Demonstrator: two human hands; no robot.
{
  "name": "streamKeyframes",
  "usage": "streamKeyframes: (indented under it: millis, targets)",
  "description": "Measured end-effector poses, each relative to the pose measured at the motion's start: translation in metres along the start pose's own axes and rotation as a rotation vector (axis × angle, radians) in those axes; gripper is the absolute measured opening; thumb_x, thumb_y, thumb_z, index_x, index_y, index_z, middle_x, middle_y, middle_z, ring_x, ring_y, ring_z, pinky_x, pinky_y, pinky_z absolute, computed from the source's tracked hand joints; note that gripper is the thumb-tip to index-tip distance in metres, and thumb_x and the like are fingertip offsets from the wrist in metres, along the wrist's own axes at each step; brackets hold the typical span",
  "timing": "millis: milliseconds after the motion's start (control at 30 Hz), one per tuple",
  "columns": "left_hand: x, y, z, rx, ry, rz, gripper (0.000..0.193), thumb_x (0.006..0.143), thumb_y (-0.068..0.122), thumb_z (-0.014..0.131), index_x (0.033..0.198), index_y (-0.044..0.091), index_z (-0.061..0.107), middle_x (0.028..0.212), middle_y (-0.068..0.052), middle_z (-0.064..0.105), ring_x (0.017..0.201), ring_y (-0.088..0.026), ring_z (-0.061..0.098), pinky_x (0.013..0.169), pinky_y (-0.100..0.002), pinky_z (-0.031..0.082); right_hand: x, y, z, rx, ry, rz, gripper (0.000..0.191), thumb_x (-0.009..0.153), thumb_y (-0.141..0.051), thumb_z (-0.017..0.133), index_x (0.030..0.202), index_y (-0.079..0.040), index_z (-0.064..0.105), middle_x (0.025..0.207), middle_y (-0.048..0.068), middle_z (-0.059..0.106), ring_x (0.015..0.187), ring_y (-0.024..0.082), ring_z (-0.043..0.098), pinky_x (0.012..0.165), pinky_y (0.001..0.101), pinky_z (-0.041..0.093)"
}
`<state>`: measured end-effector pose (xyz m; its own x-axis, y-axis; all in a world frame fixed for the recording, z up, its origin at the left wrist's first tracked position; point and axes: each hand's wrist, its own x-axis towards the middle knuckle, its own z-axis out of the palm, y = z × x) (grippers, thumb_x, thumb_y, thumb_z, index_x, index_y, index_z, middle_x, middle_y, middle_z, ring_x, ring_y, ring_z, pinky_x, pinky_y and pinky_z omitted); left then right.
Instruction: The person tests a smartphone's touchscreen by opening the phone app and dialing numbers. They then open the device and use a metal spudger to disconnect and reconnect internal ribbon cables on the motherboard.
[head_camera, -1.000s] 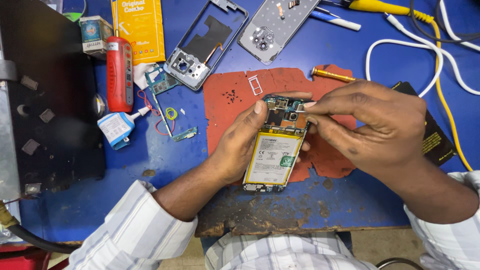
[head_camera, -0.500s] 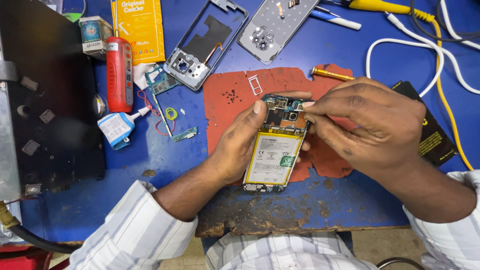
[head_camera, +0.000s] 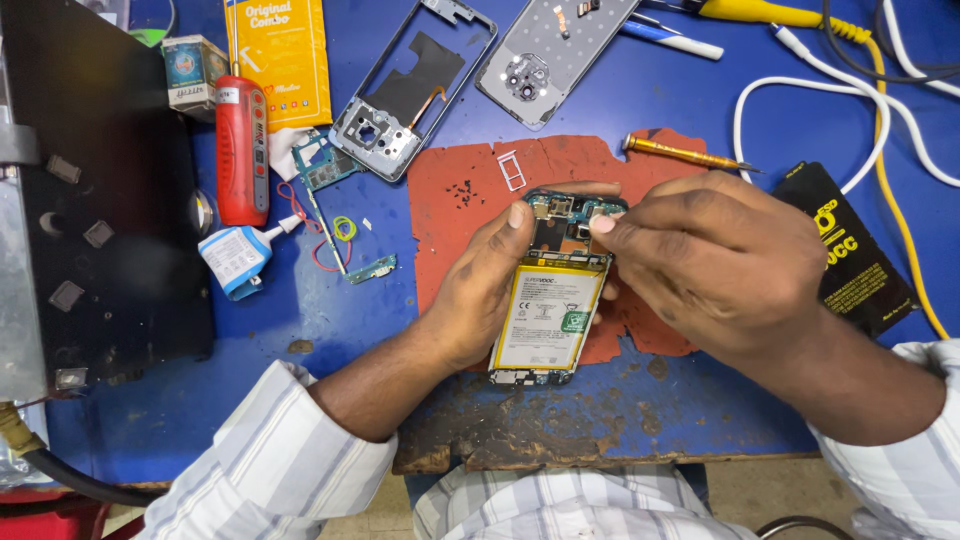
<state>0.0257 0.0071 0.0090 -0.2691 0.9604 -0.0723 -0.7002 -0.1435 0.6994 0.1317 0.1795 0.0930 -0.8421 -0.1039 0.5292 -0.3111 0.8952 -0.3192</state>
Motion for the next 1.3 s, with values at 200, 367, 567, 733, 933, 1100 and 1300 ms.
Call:
streamKeyframes:
  millis: [200,367,567,733,933,1100,1300]
  targets:
    - [-0.0003,-0.0003,0.0009,0.011,-0.034,0.016,0.075,0.109,0.061,0.035,0.158,0.004,0.041,0.127,-0.017,0.063,0.109,-0.025,0.069,0.093,-0.043,0.062,0.0006,0.0006,-0.0024,0.082,-0.001,0.089,0.023,0.076,0.005,0.084,0.096,0.002,0.073,0.085,0.014,0.070,0.078,0.026,0.071,0.071,0.0360,0.058]
    - [-0.0005,0.0020,0.0023,0.034,-0.035,0.010,0.077,0.108,0.062,0.035,0.157,0.003,0.041,0.126,-0.017,0.064,0.108,-0.024,0.070,0.090,-0.043,0.064,-0.0001,0.0002,-0.0041,0.140,-0.006,0.145,0.025,0.073,0.007,0.083,0.096,0.002,0.073,0.085,0.014,0.070,0.079,0.025,0.072,0.067,0.0330,0.057]
    - [-0.0017,0.0034,0.0045,0.015,-0.028,-0.003,0.078,0.106,0.063,0.037,0.157,0.003,0.041,0.127,-0.018,0.064,0.105,-0.025,0.071,0.090,-0.043,0.064,-0.0025,0.0014,-0.0052,0.181,-0.013,0.172,0.024,0.076,0.006,0.083,0.097,0.001,0.073,0.086,0.013,0.071,0.080,0.022,0.072,0.066,0.0295,0.057]
    - [-0.0017,0.0040,0.0039,0.026,-0.044,-0.007,0.079,0.107,0.063,0.036,0.158,0.003,0.040,0.128,-0.018,0.063,0.107,-0.025,0.071,0.091,-0.043,0.064,-0.0031,-0.0001,-0.0071,0.232,0.008,0.223,0.021,0.079,0.008,0.079,0.098,0.002,0.073,0.087,0.013,0.072,0.082,0.021,0.073,0.068,0.0291,0.058]
    - [-0.0027,0.0047,0.0029,0.068,-0.045,0.001,0.078,0.107,0.062,0.033,0.157,0.003,0.040,0.128,-0.019,0.063,0.108,-0.025,0.071,0.092,-0.043,0.064,-0.0004,-0.0019,-0.0072,0.151,-0.006,0.172,0.024,0.075,0.005,0.083,0.097,0.002,0.074,0.084,0.014,0.071,0.078,0.024,0.072,0.067,0.0314,0.057]
    - [-0.0013,0.0037,0.0034,0.054,-0.045,0.011,0.077,0.108,0.061,0.032,0.158,0.003,0.039,0.128,-0.018,0.064,0.110,-0.025,0.070,0.094,-0.044,0.063,0.0003,-0.0015,-0.0062,0.032,-0.008,0.054,0.025,0.073,0.001,0.087,0.095,0.001,0.075,0.082,0.013,0.070,0.075,0.025,0.071,0.064,0.0337,0.056]
    - [-0.0014,0.0031,0.0031,0.048,-0.043,0.014,0.076,0.109,0.061,0.032,0.158,0.003,0.040,0.126,-0.018,0.063,0.109,-0.025,0.070,0.093,-0.043,0.063,-0.0012,-0.0004,-0.0046,0.002,-0.013,0.004,0.024,0.074,0.001,0.087,0.095,0.002,0.075,0.083,0.013,0.070,0.075,0.025,0.070,0.062,0.0338,0.056]
